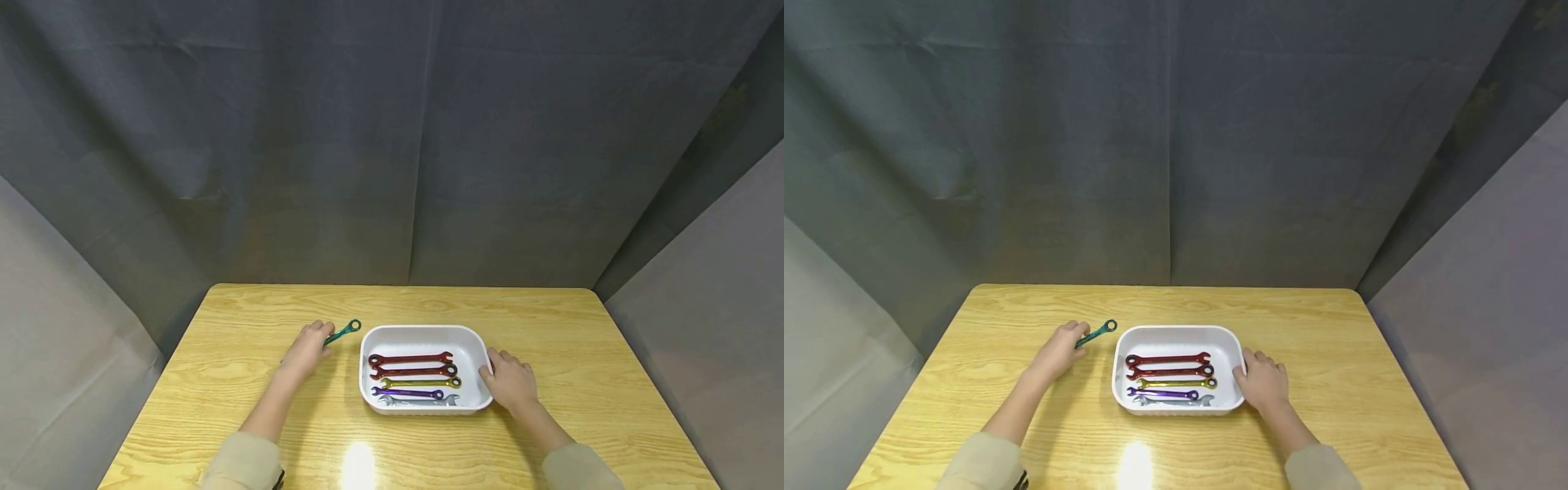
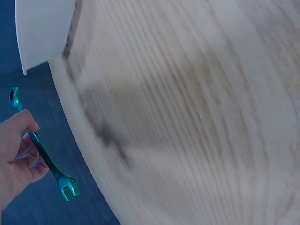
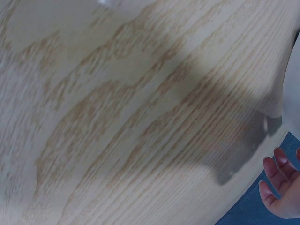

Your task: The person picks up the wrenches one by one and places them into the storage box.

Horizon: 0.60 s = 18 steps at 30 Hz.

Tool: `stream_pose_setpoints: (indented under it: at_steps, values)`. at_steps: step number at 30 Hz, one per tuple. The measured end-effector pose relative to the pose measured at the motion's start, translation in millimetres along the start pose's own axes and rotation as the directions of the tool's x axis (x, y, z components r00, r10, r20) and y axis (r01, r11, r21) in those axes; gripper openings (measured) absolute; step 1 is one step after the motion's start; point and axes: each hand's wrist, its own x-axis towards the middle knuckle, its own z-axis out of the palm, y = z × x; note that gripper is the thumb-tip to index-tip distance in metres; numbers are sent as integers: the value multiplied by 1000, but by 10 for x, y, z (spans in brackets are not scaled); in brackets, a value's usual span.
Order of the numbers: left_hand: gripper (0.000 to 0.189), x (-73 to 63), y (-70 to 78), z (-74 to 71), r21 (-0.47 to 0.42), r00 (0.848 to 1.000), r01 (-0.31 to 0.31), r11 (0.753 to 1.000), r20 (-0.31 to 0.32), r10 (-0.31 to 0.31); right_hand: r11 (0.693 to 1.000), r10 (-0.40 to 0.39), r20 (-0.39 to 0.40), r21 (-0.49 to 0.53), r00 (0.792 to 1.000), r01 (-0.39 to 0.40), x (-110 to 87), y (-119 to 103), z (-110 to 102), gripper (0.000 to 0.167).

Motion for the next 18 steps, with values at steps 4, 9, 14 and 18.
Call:
stream_pose_setpoints:
  at_steps: [4, 9, 14, 18]
  values:
    - [28, 49, 95, 6, 16, 999, -35, 999, -5, 35, 1000, -4, -4, 0, 1000, 4, -2, 2, 1, 37]
    - [27, 109, 196, 43, 27, 997, -74, 997, 1, 74, 1000, -2, -8, -4, 1000, 2, 2, 5, 5, 37]
    - [26, 160, 283, 85, 32, 996, -87, 996, 27, 87, 1000, -3, -3, 0, 1000, 3, 7, 2, -1, 37]
    - [25, 186, 348, 110, 36, 993, -108, 994, 53, 106, 1000, -3, 1, 10, 1000, 3, 0, -5, -6, 36]
